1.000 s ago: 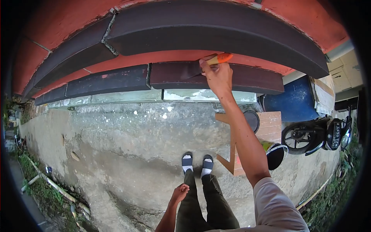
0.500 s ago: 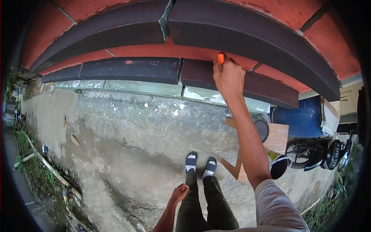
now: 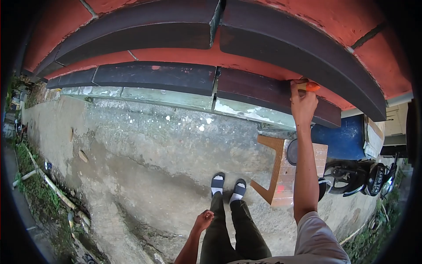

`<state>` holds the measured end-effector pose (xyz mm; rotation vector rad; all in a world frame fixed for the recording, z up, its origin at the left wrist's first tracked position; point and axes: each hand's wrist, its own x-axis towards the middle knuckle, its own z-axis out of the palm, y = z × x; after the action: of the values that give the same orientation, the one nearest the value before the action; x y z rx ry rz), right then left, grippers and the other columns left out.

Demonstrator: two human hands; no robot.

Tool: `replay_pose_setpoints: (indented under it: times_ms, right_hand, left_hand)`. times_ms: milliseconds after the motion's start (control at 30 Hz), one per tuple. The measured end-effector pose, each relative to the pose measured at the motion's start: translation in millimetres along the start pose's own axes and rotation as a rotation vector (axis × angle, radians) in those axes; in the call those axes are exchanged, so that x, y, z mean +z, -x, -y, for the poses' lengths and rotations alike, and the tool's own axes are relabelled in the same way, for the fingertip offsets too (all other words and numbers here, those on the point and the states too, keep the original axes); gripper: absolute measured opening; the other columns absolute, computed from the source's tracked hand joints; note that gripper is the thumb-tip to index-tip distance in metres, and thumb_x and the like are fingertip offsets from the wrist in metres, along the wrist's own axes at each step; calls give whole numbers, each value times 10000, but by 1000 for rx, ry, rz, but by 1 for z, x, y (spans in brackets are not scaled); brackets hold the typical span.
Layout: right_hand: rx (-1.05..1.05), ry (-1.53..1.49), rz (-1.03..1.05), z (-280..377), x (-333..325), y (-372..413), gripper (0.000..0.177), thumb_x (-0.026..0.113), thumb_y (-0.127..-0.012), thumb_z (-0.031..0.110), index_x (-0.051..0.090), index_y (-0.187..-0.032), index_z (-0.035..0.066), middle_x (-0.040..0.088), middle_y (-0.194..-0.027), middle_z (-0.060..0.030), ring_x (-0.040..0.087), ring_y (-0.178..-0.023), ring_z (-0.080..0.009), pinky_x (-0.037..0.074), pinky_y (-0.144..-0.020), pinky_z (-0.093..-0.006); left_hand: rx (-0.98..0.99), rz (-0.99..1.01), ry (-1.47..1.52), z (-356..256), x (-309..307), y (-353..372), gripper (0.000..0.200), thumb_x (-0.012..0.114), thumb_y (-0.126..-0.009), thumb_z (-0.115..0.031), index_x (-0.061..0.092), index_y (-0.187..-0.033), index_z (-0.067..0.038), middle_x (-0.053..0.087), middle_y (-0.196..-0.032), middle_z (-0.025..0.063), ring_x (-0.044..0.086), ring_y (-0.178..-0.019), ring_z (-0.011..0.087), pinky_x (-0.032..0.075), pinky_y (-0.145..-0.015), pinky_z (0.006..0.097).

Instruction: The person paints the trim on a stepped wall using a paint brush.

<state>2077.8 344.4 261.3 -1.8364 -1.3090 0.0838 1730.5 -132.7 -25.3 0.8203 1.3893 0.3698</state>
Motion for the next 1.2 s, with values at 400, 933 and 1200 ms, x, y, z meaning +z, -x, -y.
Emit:
replay_pose_setpoints:
  times_ms: [400, 933, 1200]
  right_hand:
    - [-302, -29, 282, 117, 105, 39, 180, 689, -872, 166, 677, -1028, 77, 686, -851, -157, 681, -771, -391, 543, -686, -478]
    - [-73, 376, -64, 11, -12, 18, 173, 677, -904, 214, 657, -945, 48, 684, -822, -172, 687, -740, -391, 520, -654, -478]
    - [-225, -247, 209, 120, 84, 76, 85, 660, -919, 158, 632, -950, 85, 635, -783, -136, 659, -679, -356, 517, -623, -461]
  left_hand:
    - [34, -49, -9, 24, -14, 10, 115, 644, -942, -133, 617, -1037, -74, 699, -862, 64, 689, -740, 146, 534, -662, 293]
    - [84, -109, 131, 9, -33, 12, 101, 585, -959, -82, 609, -1041, -28, 679, -842, 90, 688, -784, 160, 556, -702, 299]
    - [22, -41, 76, 6, -35, 7, 108, 595, -960, -105, 614, -1034, -29, 684, -826, 75, 685, -781, 151, 564, -715, 300]
